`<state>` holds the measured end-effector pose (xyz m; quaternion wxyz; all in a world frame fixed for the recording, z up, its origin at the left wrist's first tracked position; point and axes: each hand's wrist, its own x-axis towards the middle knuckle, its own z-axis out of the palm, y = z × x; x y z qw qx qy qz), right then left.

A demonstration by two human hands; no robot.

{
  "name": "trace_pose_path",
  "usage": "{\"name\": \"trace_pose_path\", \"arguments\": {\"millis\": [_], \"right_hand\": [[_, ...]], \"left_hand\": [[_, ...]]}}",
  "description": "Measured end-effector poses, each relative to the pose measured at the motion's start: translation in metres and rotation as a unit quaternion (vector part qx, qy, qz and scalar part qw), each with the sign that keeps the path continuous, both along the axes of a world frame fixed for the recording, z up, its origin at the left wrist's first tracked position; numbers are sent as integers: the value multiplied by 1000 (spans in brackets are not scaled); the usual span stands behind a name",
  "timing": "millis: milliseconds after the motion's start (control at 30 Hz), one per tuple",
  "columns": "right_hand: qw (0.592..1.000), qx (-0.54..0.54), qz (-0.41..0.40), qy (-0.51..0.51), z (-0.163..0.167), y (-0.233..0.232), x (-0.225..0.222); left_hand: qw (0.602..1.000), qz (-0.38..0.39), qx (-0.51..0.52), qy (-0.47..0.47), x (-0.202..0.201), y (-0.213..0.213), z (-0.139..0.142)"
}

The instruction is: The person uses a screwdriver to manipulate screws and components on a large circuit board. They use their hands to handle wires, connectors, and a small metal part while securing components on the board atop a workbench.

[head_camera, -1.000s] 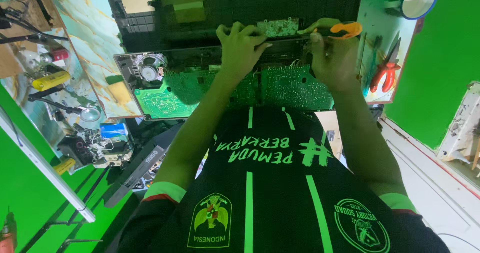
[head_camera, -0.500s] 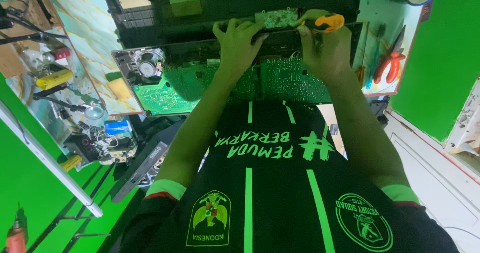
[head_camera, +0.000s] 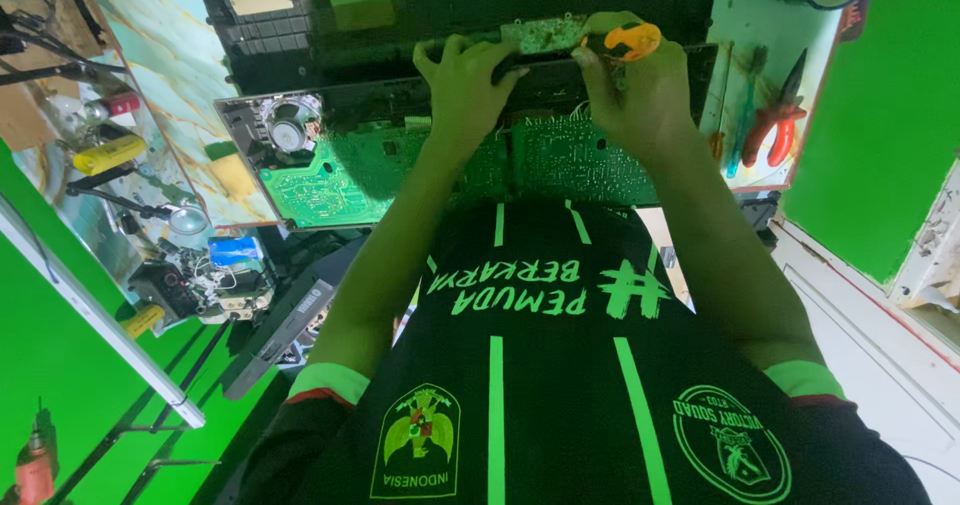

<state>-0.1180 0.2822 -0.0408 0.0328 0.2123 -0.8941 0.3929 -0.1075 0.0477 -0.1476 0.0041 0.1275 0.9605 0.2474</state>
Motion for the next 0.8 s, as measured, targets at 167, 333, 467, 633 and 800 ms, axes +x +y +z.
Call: {"name": "trace_pose_path", "arguments": {"millis": [167,333,467,633,800], "right_hand": [[998,-28,-7,-50,-1,4,-2],[998,-2,7,-57,-4,8,-5],[998,-37,4,-43,-4,12,-1],[998,-37,11,-41,-6,13,-1],[997,-12,7,-78,-7,12,2]], "left_hand": [[999,8,25,-23,0,2,-2],[1000,18,11,-9,0,4,-1],[1000,17,3,-19,1,6,2],[1000,23,19,-3,0,8,5],[1000,19,2,-10,0,8,5]]}}
